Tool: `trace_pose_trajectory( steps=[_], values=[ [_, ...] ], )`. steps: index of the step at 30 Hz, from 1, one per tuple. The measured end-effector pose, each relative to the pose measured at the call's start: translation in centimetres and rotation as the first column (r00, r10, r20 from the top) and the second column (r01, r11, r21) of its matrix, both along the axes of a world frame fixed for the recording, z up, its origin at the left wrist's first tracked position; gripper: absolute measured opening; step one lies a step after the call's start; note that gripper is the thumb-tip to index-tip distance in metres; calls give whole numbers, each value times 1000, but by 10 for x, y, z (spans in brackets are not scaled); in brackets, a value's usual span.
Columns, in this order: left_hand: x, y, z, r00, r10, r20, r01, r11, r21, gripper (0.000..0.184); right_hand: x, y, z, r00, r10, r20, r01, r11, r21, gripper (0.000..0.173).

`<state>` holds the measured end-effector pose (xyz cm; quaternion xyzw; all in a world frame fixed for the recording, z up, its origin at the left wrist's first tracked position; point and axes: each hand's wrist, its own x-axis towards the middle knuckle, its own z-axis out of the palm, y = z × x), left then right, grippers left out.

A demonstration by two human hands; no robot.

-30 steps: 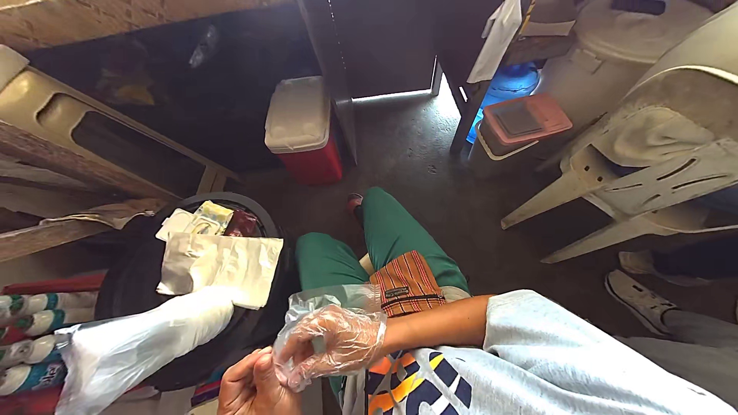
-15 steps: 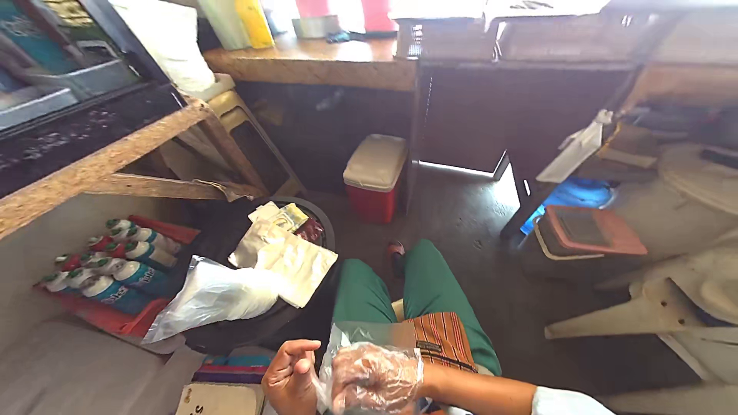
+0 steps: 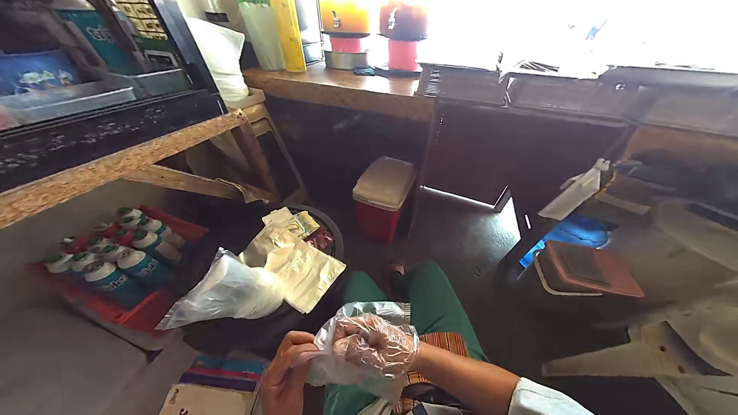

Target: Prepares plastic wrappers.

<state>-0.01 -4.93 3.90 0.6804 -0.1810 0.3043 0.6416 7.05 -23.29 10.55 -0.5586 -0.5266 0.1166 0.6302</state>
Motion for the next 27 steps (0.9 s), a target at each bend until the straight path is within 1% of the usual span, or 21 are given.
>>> trace_pose_trajectory(
  steps=[2,3,4,6,7,8,9,10,12,14,15,16,18,19,20,21,23,24,25,26,27],
  values=[
    [-1,1,4,999,-46,21,47,997,-60,27,0,0,2,1000,15,16,-15,1000,-3,22],
    [-2,2,6,995,-91,33,94,988,-123,29,-1,0,4,998,27,59,-25,999,-38,22],
    [-5,3,7,989,-138,50,145,967,-210,29,-2,1,6,993,41,108,-31,995,-91,22],
    [-10,5,14,966,-240,102,260,882,-394,29,-5,5,1,985,92,149,-62,978,-199,19],
    [-13,7,18,957,-266,111,287,847,-447,30,-6,7,-3,983,115,141,-82,972,-221,18],
    [-17,11,21,952,-285,108,302,831,-467,30,-7,8,-8,983,117,144,-84,973,-216,16],
    [-20,16,22,955,-285,85,291,836,-465,29,-7,9,-11,982,83,172,-51,981,-186,15],
    [-23,19,22,965,-257,46,248,852,-460,28,-6,9,-12,978,24,209,8,989,-147,13],
    [-29,19,19,980,-197,-31,161,874,-459,27,3,10,-12,971,-80,227,85,996,-11,16],
    [-33,16,13,975,-198,-105,136,895,-424,27,14,12,-10,983,-81,163,62,991,122,24],
    [-34,14,10,969,-199,-149,131,919,-372,27,17,13,-8,991,-47,126,28,988,149,29],
    [-34,11,6,966,-170,-197,105,947,-302,27,17,12,-6,997,-4,82,-8,990,141,31],
    [-29,5,-6,962,-63,-265,29,991,-130,26,10,13,-1,999,42,-15,-41,997,63,26],
    [-26,4,-10,964,-41,-261,15,995,-104,26,5,13,1,997,54,-53,-53,998,18,23],
    [-24,4,-13,970,-51,-238,18,990,-140,26,2,13,3,996,61,-64,-65,997,-48,21],
    [-24,7,-11,976,-76,-204,27,972,-233,26,1,12,5,998,55,-36,-59,989,-132,21],
    [-28,15,1,987,-129,-99,67,879,-472,22,2,10,6,992,86,93,-48,935,-352,26],
    [-30,21,8,985,-167,-38,119,828,-549,22,3,12,3,982,146,120,-77,889,-452,30],
    [-31,24,13,981,-194,-5,156,806,-572,21,3,16,-3,969,225,105,-140,843,-520,31],
    [-32,27,15,979,-205,-10,164,811,-561,20,4,20,-8,951,303,54,-225,805,-549,31],
    [-31,32,14,976,-215,-33,166,833,-528,20,8,24,-13,929,371,-15,-322,784,-530,29]
  ],
)
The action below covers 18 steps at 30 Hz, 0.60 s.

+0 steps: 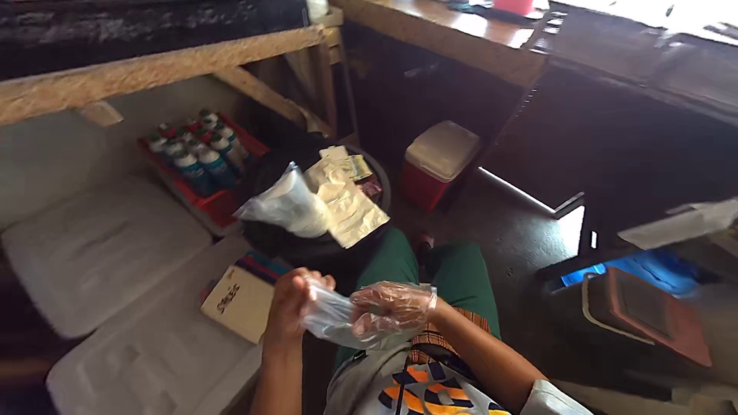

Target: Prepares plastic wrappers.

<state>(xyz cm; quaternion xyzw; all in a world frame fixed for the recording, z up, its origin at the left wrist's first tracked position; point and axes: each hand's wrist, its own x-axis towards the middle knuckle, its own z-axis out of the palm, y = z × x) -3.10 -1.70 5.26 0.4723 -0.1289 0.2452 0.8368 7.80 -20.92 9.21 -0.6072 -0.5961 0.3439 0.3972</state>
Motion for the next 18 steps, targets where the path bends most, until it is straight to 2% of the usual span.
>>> trace_pose_trajectory(
  steps=[2,3,4,6,8,10,12,13,16,18],
  values=[
    [3,21,-10,994,50,-99,-36,991,132,21,17,4,-10,969,98,-229,-64,987,149,30],
    [5,33,-17,980,105,-166,-72,978,194,22,27,8,-11,927,104,-360,-27,977,213,33],
    [7,44,-23,968,136,-210,-89,972,218,23,38,14,-7,882,78,-464,34,973,230,36],
    [14,59,-31,962,105,-253,-65,985,161,23,58,34,4,846,-51,-531,171,969,179,28],
    [27,71,-27,966,90,-244,-96,995,-13,21,75,64,13,832,-180,-525,297,944,146,22],
    [42,89,-17,982,94,-162,-117,984,-137,14,93,100,27,812,-280,-513,407,901,151,24],
    [59,108,-2,981,154,-116,-169,977,-127,16,112,134,42,785,-410,-465,512,851,115,22],
    [67,111,9,952,252,-171,-269,960,-82,23,122,148,50,787,-463,-409,543,834,101,21],
    [90,106,24,722,553,-416,-592,805,42,13,151,178,39,829,-481,-287,536,829,160,25],
    [98,102,12,600,594,-536,-678,733,52,8,149,187,26,821,-524,-226,555,826,100,26]
  ],
)
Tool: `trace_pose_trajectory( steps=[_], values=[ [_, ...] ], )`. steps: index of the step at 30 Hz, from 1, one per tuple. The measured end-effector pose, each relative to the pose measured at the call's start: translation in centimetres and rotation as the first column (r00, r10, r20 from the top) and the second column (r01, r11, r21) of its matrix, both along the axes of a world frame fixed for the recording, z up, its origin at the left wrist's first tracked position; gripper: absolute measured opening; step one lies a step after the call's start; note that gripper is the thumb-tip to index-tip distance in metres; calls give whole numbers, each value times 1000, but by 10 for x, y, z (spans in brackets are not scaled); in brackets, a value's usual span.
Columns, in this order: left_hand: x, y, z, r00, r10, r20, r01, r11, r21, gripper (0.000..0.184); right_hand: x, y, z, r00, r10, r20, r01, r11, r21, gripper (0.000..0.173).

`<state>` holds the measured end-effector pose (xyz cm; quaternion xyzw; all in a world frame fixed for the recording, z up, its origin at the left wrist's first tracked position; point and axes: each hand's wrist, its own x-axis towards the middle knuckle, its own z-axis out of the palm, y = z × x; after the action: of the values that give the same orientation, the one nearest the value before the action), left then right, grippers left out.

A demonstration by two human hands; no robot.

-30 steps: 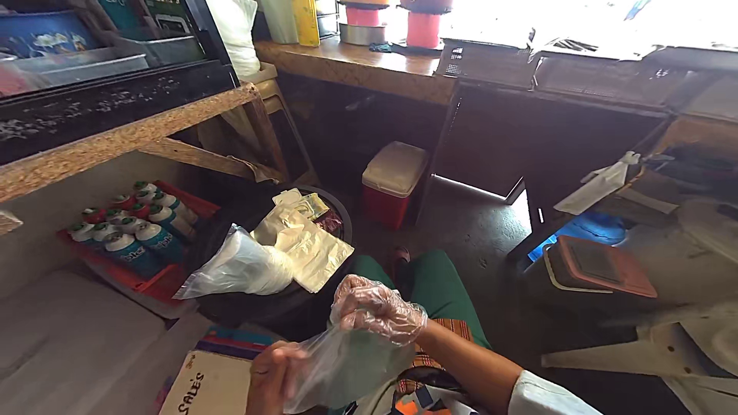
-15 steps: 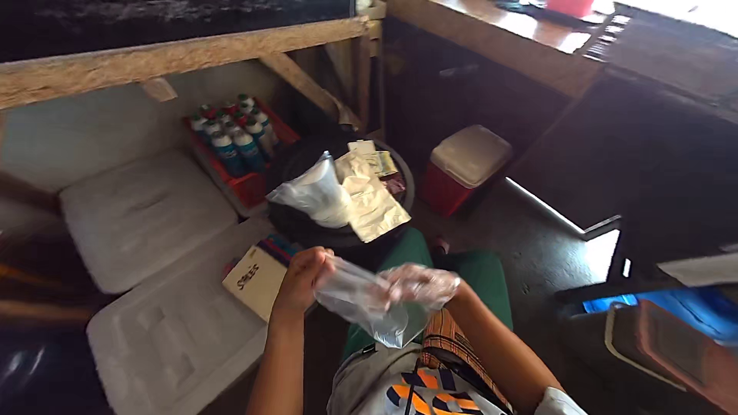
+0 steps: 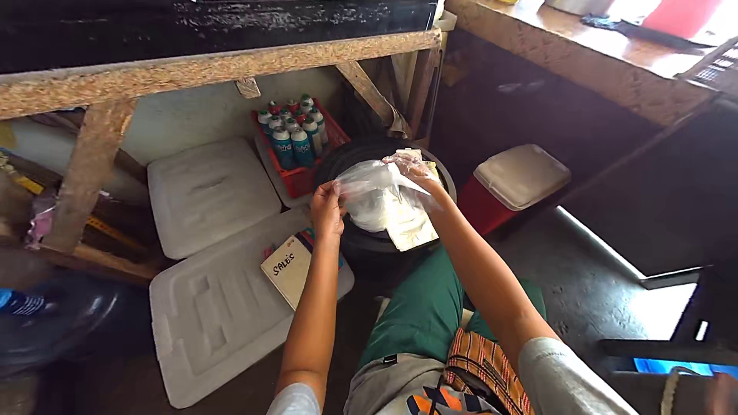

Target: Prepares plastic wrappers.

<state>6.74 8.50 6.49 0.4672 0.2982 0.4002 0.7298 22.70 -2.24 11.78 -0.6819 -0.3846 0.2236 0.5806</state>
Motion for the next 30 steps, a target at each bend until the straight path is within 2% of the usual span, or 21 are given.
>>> trace_pose_trajectory(
  steps=[3,5,8,10,12,13,15,18,20,24,27,30],
  values=[
    [10,-8,-31,996,7,-87,-23,984,-174,11,-12,3,-22,988,-86,-130,65,986,-156,26],
    [20,-14,-57,985,-26,-172,-13,975,-222,14,-10,5,-46,967,-144,-210,91,966,-243,25],
    [42,-15,-99,944,-13,-331,-22,994,-103,18,-7,5,-71,923,-228,-311,132,944,-302,26],
    [52,-11,-108,916,74,-394,-35,994,106,26,2,15,-86,942,-260,-214,183,929,-323,24],
    [46,-10,-103,864,148,-481,28,941,339,39,4,14,-83,975,-221,-32,193,906,-378,28],
    [37,-8,-98,840,146,-523,103,902,419,46,4,11,-79,982,-178,67,191,904,-383,29],
    [13,3,-95,883,91,-460,193,824,533,54,2,0,-70,969,-67,239,146,933,-330,33],
    [-19,22,-84,955,-137,-264,264,798,542,55,-6,-18,-47,968,76,238,-44,990,-135,44],
    [-26,24,-76,963,-178,-202,260,812,522,45,-14,-24,-31,959,139,245,-123,989,-78,49],
    [-18,21,-85,975,16,-220,117,807,579,17,-2,-11,-40,876,56,478,-29,997,-65,28],
    [-14,17,-87,969,103,-224,61,779,624,14,5,-6,-44,782,32,623,23,997,-80,19],
    [-15,16,-85,956,119,-270,79,779,622,15,1,-7,-33,680,85,728,19,991,-133,20]
  ],
)
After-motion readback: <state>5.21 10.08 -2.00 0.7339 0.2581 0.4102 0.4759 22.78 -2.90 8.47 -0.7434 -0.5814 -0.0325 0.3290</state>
